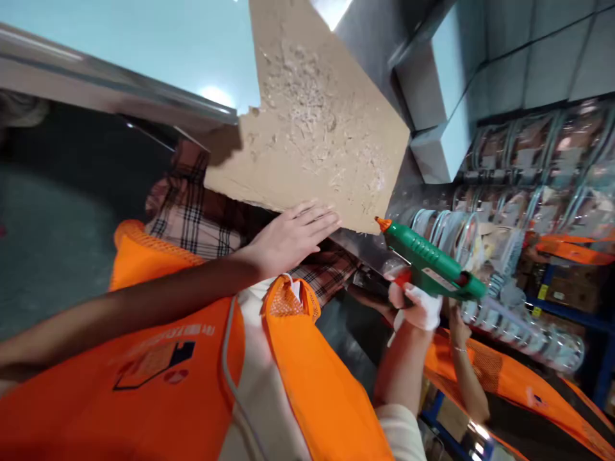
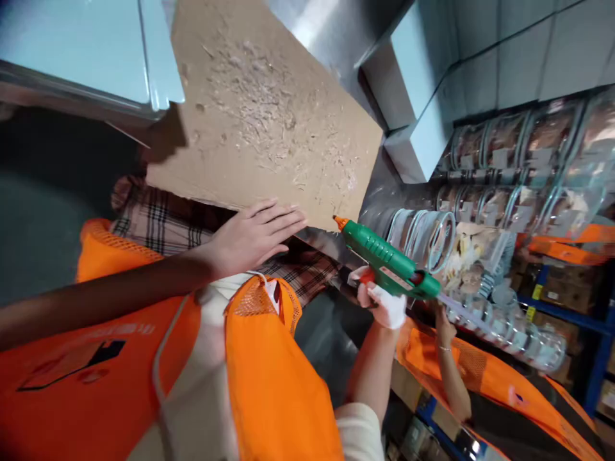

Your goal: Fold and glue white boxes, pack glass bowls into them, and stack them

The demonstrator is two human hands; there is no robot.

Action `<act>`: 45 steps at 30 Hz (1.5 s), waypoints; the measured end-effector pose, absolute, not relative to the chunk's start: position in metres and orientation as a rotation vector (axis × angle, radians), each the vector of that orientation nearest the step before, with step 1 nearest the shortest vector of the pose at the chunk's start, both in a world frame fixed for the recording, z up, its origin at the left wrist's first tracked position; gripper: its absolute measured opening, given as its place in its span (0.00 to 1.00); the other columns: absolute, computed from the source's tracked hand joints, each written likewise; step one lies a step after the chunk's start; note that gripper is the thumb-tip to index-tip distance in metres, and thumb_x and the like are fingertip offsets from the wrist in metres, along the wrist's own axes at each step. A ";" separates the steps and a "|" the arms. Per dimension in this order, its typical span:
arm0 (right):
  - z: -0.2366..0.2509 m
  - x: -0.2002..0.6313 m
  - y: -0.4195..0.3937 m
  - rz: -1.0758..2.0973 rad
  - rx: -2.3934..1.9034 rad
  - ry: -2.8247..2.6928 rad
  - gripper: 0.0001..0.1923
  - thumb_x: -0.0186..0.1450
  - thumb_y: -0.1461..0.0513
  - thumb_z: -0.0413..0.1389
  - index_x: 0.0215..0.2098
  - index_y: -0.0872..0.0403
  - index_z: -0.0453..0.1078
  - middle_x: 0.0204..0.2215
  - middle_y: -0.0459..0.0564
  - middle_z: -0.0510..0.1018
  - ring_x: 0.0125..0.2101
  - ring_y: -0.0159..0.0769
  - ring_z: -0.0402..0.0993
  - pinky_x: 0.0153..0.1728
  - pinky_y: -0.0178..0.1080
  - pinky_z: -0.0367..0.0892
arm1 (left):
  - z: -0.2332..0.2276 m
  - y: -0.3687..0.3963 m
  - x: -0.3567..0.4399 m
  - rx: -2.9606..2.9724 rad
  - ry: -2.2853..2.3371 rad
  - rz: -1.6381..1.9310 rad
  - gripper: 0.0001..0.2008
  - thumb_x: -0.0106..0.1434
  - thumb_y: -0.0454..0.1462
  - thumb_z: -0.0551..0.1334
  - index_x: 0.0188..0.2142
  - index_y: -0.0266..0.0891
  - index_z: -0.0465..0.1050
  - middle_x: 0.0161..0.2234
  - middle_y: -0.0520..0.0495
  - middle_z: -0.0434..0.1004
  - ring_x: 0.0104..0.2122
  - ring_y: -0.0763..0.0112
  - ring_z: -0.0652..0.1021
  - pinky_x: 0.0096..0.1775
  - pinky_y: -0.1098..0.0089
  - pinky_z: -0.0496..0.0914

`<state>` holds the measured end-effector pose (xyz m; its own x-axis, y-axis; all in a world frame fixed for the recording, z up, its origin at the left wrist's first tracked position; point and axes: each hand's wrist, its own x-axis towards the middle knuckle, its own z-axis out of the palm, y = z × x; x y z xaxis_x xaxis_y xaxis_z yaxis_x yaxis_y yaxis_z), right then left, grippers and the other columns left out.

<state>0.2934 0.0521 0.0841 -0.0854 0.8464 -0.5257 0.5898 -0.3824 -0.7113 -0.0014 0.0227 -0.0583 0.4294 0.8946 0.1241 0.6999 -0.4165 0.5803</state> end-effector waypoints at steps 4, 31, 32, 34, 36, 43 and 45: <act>0.024 0.302 0.018 1.758 -1.410 -1.127 0.14 0.61 0.51 0.62 0.37 0.51 0.72 0.29 0.43 0.82 0.06 0.20 0.49 0.07 0.32 0.50 | -0.061 0.021 -0.001 2.274 1.353 0.615 0.27 0.77 0.38 0.59 0.72 0.36 0.64 0.70 0.41 0.71 0.72 0.61 0.68 0.74 0.58 0.58; -0.066 0.295 -0.041 2.029 -0.471 -0.423 0.09 0.68 0.55 0.58 0.41 0.51 0.70 0.25 0.36 0.73 0.08 0.16 0.47 0.09 0.26 0.54 | -0.069 0.012 -0.001 2.330 1.415 0.879 0.23 0.78 0.38 0.55 0.69 0.37 0.69 0.66 0.38 0.77 0.67 0.55 0.75 0.68 0.52 0.66; -0.062 0.297 -0.040 2.017 -0.515 -0.442 0.09 0.67 0.56 0.57 0.43 0.51 0.71 0.30 0.39 0.77 0.08 0.16 0.48 0.09 0.26 0.53 | -0.069 0.012 -0.001 2.326 1.416 0.875 0.23 0.78 0.38 0.55 0.69 0.37 0.70 0.65 0.39 0.77 0.67 0.55 0.76 0.68 0.52 0.67; -0.055 0.303 -0.035 1.981 -0.604 -0.480 0.11 0.66 0.59 0.56 0.47 0.49 0.72 0.42 0.45 0.81 0.09 0.15 0.50 0.10 0.27 0.52 | -0.068 0.013 -0.001 2.303 1.413 0.866 0.23 0.78 0.38 0.55 0.69 0.38 0.70 0.66 0.40 0.77 0.67 0.56 0.76 0.68 0.53 0.66; -0.050 0.310 -0.030 1.945 -0.677 -0.517 0.11 0.65 0.59 0.55 0.45 0.48 0.73 0.45 0.46 0.82 0.09 0.15 0.50 0.11 0.28 0.50 | -0.069 0.013 -0.001 2.273 1.403 0.858 0.24 0.77 0.37 0.56 0.70 0.39 0.69 0.66 0.41 0.77 0.67 0.56 0.75 0.68 0.54 0.66; -0.044 0.321 -0.019 1.962 -0.821 -0.585 0.09 0.63 0.57 0.53 0.39 0.48 0.74 0.31 0.38 0.78 0.08 0.17 0.42 0.10 0.28 0.48 | -0.069 0.013 0.001 2.228 1.399 0.832 0.24 0.77 0.37 0.55 0.70 0.40 0.69 0.68 0.42 0.75 0.68 0.56 0.74 0.70 0.53 0.65; -0.041 0.319 -0.017 1.969 -0.857 -0.597 0.08 0.63 0.57 0.53 0.37 0.48 0.72 0.30 0.38 0.77 0.08 0.17 0.43 0.10 0.27 0.47 | -0.069 0.013 0.002 2.231 1.410 0.834 0.24 0.77 0.36 0.56 0.70 0.40 0.69 0.67 0.41 0.76 0.68 0.56 0.74 0.70 0.52 0.65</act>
<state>0.3192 -0.0172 -0.0413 -0.3734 0.8649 -0.3353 -0.5332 -0.4959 -0.6854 0.0018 0.0133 -0.0687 0.3236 0.9028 0.2832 0.6826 -0.4300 0.5909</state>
